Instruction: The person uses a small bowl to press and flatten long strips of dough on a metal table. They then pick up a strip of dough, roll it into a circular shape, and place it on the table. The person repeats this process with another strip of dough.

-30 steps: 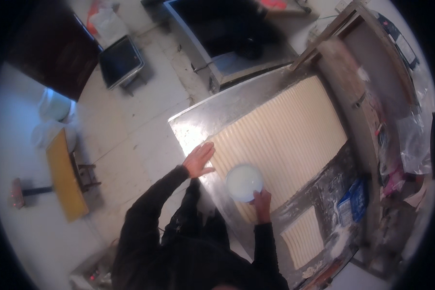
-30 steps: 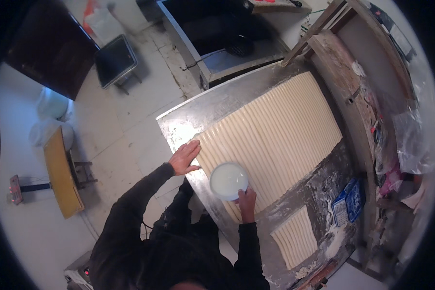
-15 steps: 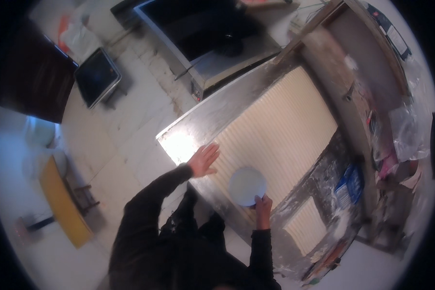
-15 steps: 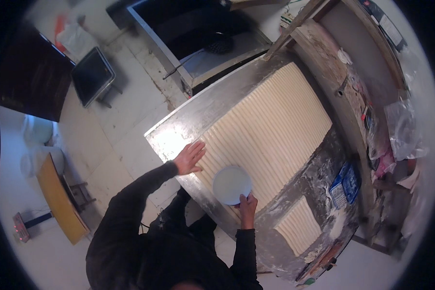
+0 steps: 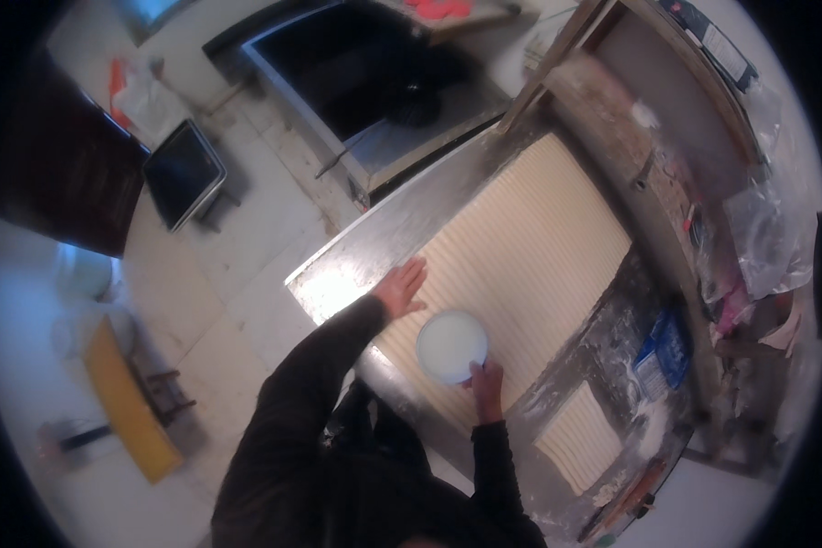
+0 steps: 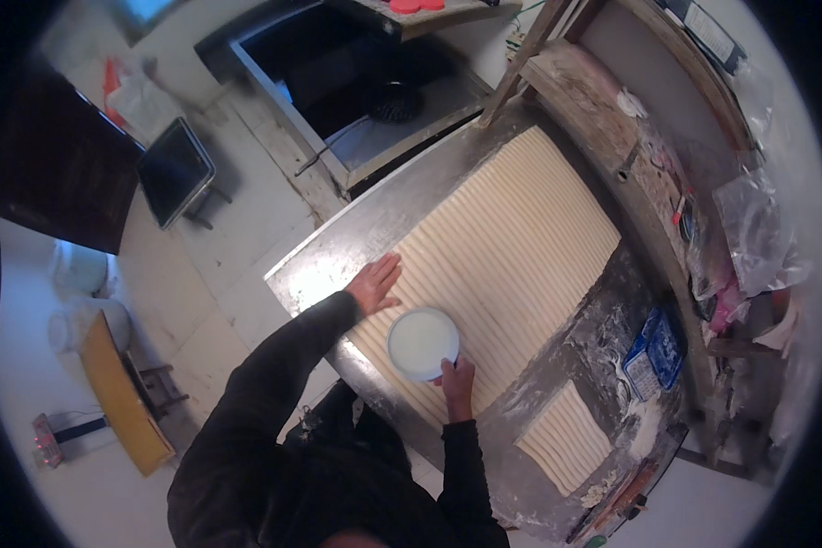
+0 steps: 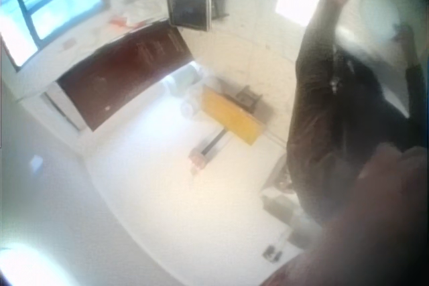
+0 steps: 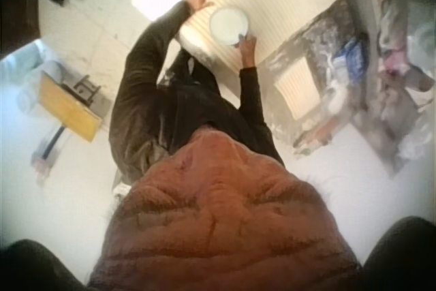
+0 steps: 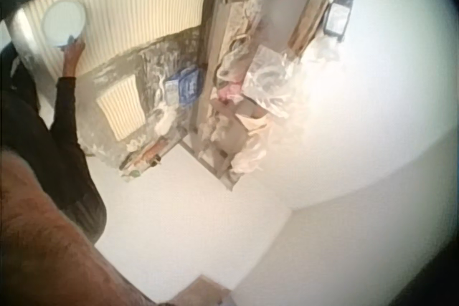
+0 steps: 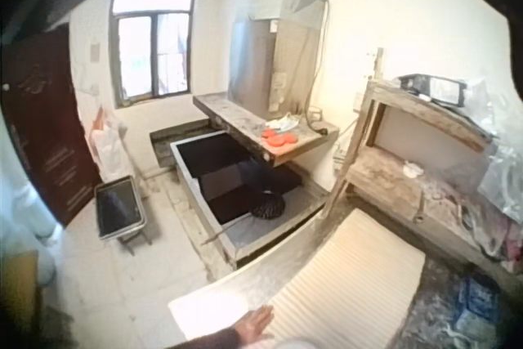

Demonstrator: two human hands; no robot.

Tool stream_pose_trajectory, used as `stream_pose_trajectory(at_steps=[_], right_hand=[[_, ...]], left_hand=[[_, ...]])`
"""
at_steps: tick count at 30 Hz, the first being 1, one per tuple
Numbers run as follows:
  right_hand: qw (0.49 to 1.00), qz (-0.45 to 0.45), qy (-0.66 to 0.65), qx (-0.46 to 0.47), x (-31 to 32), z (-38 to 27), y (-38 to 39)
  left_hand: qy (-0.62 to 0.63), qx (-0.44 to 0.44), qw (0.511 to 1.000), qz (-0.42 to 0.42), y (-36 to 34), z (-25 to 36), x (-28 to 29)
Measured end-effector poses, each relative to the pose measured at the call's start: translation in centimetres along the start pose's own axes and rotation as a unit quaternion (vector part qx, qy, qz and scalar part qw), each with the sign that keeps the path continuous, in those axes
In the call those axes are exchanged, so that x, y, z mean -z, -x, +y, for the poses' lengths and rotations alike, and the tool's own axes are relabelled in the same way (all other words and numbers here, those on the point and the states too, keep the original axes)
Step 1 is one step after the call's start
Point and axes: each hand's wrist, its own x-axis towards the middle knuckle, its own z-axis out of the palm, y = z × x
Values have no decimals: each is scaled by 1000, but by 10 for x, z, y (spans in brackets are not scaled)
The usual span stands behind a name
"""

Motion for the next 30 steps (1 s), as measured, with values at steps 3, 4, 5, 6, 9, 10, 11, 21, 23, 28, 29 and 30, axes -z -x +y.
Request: stream_pose_trajectory(at_steps=[3,4,5,6,9,10,11,21,23,28,29,30], right_hand=[[999,-16,-35,8,5,16,-17],[1000,-10,-28,10,7,21,-21],[1000,-4,-21,11,9,25,-27],[1000,-10,-10,14,7,26,-33],[1000,-11,-8,-13,4,24,-45],[1000,-19,-19,-15,3,23,-49],[999,-31,-29,-15,1,21,-52],[998,-63,-26,-10,-28,6,-58],[993,-63,-76,-58,-25,-17,-51],[993,2,-115,-25,-16,-19,-46],[994,0,-104,-33,-13,-20,-46],[995,0,-95,-38,-7,-21,-49]], left_hand=[[-20,33,999,-24,65,11,10],[5,42,999,-29,73,16,20],[29,51,998,-35,80,21,31],[51,73,995,-36,86,30,45],[53,24,998,-10,43,71,81],[77,21,996,-28,20,91,93],[83,-17,996,-18,7,103,90],[84,-39,991,-92,1,102,75],[202,29,978,-30,8,98,92],[201,106,973,-48,29,34,68],[181,107,975,-77,29,20,51],[146,77,982,-87,20,9,40]])
